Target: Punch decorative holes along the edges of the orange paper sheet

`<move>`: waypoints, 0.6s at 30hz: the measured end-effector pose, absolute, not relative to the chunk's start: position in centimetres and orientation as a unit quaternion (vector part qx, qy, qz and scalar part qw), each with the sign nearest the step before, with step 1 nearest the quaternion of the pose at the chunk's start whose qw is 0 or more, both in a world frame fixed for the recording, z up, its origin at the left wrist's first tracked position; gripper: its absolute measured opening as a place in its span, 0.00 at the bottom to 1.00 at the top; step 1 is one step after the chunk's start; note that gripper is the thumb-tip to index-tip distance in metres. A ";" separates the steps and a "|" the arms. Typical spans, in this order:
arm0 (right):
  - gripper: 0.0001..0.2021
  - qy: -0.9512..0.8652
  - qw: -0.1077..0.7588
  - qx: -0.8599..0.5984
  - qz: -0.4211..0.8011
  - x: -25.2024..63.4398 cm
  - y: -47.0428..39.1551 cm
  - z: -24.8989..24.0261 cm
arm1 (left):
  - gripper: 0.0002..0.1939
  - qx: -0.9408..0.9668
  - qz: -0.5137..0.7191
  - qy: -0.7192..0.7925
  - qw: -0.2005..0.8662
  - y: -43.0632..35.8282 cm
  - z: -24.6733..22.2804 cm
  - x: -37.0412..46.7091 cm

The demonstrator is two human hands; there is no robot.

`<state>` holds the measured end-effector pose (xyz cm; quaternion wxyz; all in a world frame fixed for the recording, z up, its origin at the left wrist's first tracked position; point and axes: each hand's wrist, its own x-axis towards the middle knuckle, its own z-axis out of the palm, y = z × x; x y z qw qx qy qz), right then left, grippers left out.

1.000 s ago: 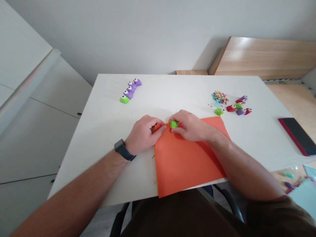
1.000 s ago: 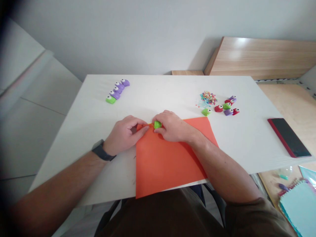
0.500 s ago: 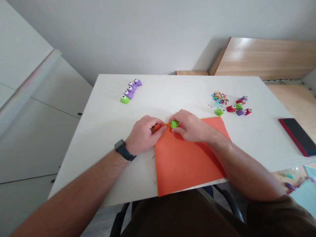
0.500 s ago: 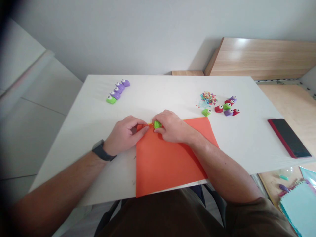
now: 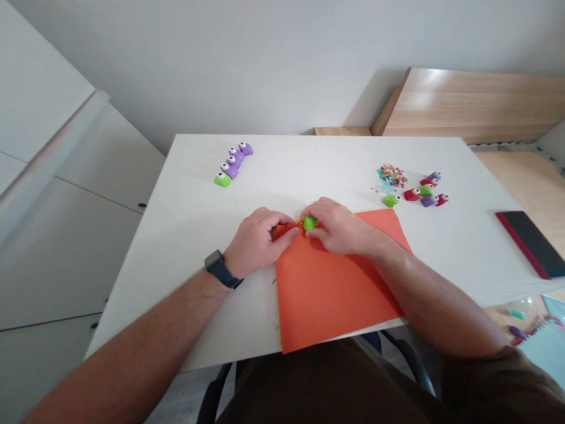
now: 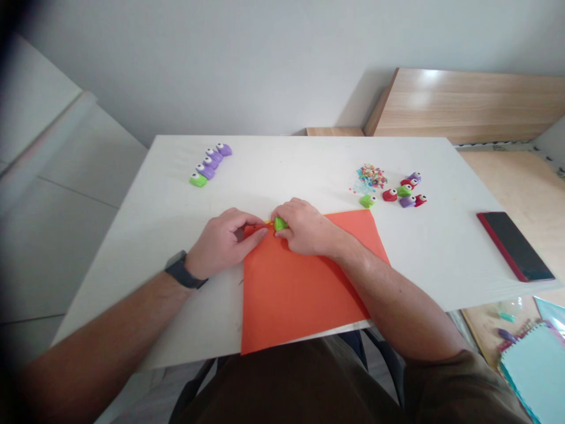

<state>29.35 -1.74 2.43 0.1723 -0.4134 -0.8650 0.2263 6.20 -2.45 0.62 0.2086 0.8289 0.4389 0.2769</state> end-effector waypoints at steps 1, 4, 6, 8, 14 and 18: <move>0.10 -0.865 0.173 -0.413 0.226 29.3 -1.7 2.4 | 0.10 0.829 0.276 0.440 0.209 -2.5 0.6 6.2; 0.10 -0.865 0.176 -0.412 0.226 29.3 -1.7 2.4 | 0.10 0.828 0.277 0.440 0.210 -2.5 0.6 6.2; 0.10 -0.865 0.178 -0.412 0.224 29.2 -1.7 2.5 | 0.10 0.828 0.277 0.440 0.210 -2.4 0.6 6.2; 0.11 -0.865 0.176 -0.413 0.222 29.1 -1.7 2.5 | 0.11 0.830 0.274 0.439 0.209 -2.4 0.6 6.3; 0.11 -0.861 0.171 -0.418 0.233 29.3 -1.7 2.6 | 0.21 0.830 0.266 0.444 0.205 -2.4 0.8 6.7; 0.14 -0.864 0.169 -0.418 0.224 29.3 -1.7 2.5 | 0.26 0.828 0.267 0.452 0.196 -2.3 1.0 7.4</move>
